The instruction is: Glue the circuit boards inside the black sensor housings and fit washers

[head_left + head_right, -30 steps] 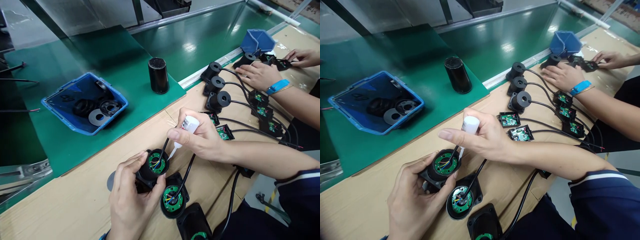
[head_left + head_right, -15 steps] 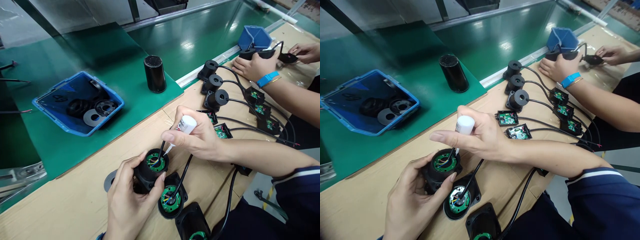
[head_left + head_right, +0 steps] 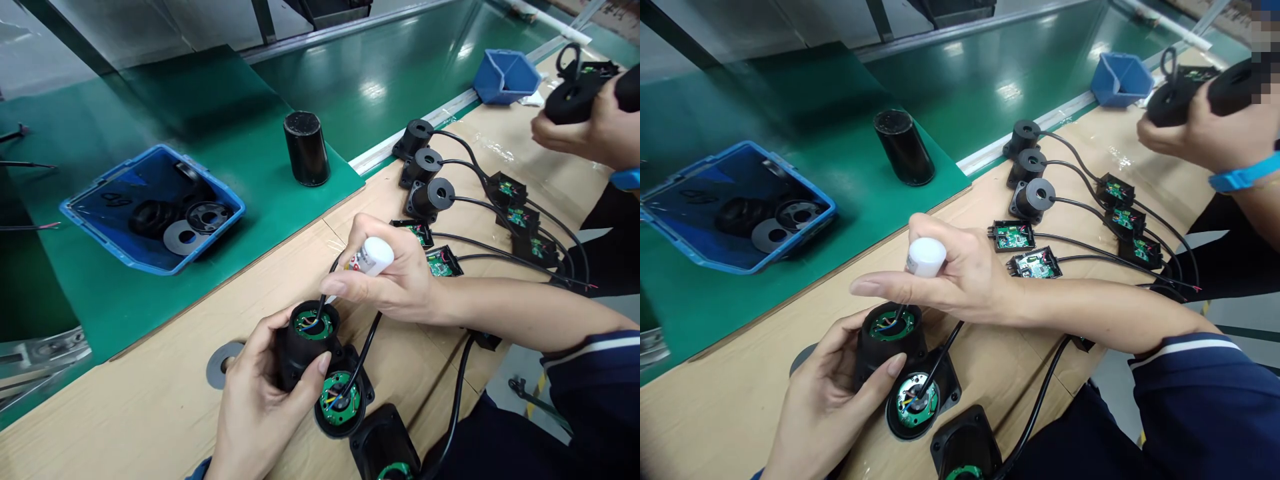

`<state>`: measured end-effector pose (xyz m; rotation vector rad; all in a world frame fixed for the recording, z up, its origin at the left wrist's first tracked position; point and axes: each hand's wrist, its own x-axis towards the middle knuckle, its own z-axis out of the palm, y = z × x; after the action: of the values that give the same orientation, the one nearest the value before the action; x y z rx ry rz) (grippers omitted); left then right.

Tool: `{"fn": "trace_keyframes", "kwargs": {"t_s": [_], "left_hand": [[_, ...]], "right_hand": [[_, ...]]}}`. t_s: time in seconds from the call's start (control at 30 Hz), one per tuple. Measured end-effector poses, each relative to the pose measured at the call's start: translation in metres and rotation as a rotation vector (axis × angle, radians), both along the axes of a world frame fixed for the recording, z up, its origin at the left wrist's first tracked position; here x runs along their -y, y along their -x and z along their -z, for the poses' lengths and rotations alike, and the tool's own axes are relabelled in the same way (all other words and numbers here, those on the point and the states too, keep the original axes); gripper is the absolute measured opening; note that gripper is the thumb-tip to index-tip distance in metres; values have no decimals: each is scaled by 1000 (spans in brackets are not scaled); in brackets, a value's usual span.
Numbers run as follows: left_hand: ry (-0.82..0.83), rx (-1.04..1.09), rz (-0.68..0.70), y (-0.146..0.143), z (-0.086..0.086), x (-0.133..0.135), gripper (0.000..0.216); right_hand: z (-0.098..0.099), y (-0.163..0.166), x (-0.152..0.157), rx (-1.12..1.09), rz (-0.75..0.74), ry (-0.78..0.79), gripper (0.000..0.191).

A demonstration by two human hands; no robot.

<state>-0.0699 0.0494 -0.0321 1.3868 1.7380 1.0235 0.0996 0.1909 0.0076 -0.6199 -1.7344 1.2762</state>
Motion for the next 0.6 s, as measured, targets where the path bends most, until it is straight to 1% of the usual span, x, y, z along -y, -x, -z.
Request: {"fn": "trace_keyframes", "kwargs": {"t_s": [0.07, 0.1, 0.3, 0.47, 0.6], "left_hand": [[2, 66, 26, 1, 0, 0, 36], [-1, 64, 17, 1, 0, 0, 37], [-29, -16, -54, 4, 9, 6, 45], [-43, -67, -46, 6, 12, 9, 49], [-113, -138, -33, 6, 11, 7, 53]], "right_hand": [[0, 0, 0, -3, -3, -4, 41], [-1, 0, 0, 3, -2, 0, 41], [-3, -4, 0, 43, 10, 27, 42], [-4, -7, 0, 52, -13, 42, 43], [-5, -8, 1, 46, -43, 87, 43]]}}
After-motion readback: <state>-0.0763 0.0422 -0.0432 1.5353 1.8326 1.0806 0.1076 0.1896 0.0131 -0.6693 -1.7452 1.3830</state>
